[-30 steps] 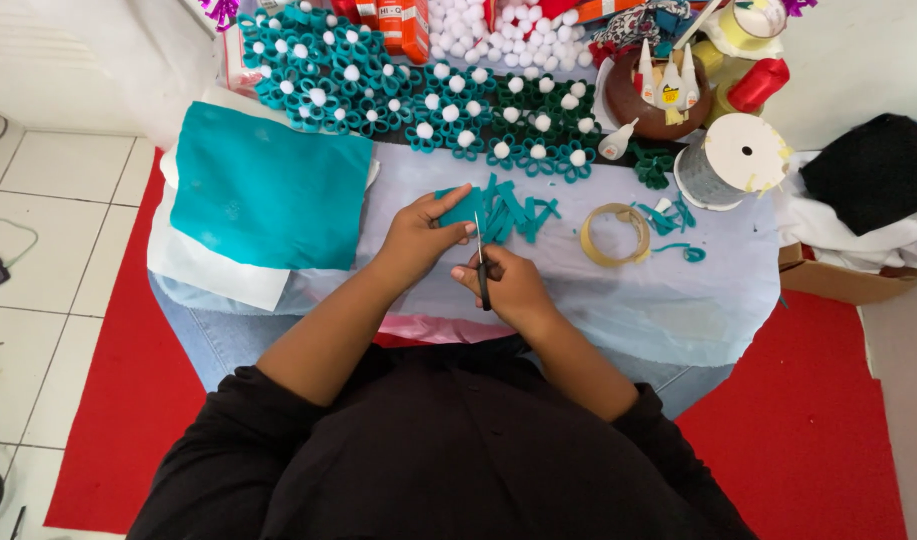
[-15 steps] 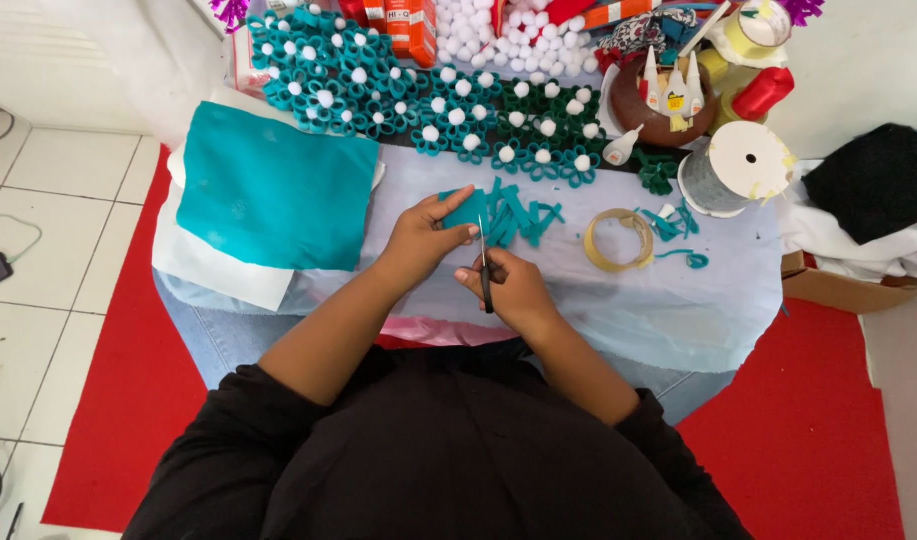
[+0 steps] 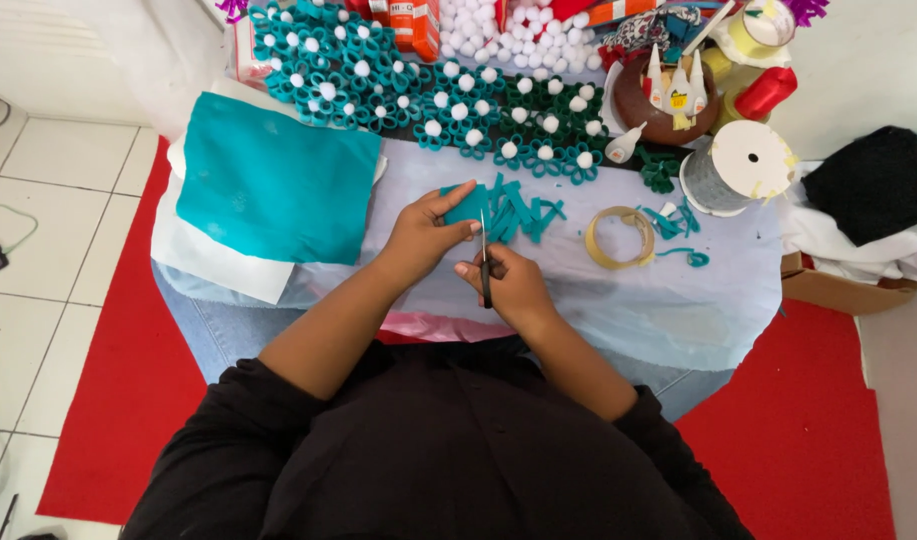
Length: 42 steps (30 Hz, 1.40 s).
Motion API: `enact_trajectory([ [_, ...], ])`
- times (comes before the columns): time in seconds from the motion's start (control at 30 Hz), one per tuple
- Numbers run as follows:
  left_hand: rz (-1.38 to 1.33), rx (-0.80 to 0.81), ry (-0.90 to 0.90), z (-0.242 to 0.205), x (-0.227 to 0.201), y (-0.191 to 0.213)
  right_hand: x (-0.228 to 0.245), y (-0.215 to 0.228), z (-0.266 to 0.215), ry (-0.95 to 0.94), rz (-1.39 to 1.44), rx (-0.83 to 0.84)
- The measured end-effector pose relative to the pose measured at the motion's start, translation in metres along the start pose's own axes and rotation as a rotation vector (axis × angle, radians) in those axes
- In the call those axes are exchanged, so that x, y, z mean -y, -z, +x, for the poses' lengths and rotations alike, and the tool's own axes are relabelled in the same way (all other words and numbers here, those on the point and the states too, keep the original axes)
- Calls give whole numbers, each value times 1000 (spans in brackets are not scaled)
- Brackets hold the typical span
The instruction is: Cutting small strips of blue fabric with scissors and applying adhesive tape to them for a handicraft project.
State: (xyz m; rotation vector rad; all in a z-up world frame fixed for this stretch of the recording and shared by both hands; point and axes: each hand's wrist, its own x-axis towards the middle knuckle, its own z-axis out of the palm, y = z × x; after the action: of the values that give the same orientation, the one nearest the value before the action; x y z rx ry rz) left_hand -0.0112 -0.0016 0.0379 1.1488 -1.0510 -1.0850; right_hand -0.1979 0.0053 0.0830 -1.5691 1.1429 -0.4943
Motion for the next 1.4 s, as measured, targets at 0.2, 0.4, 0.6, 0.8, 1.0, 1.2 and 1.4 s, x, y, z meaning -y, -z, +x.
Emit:
enact_trajectory([
  [0.2,-40,0,-30,7,14,3,-4,-1,2,27,41,-15],
  [0.4,-45,7,-46,8,19,6,-10,-2,5,28,45,-8],
  [0.6,-35,11,-56,8,19,5,-10,-3,6,41,22,-22],
  [0.8,-27,17,-52,4,4,1,-9,-3,6,43,28,-16],
  [1.0,-77,41,14,0,-10,-2,-10,-5,6,3,54,-33],
  [1.2,-104,79,50,-2,-14,-3,-9,-5,10,-16,65,-64],
  [1.4,-104,88,39,-1,-13,-3,7,-3,4,-16,67,-64],
])
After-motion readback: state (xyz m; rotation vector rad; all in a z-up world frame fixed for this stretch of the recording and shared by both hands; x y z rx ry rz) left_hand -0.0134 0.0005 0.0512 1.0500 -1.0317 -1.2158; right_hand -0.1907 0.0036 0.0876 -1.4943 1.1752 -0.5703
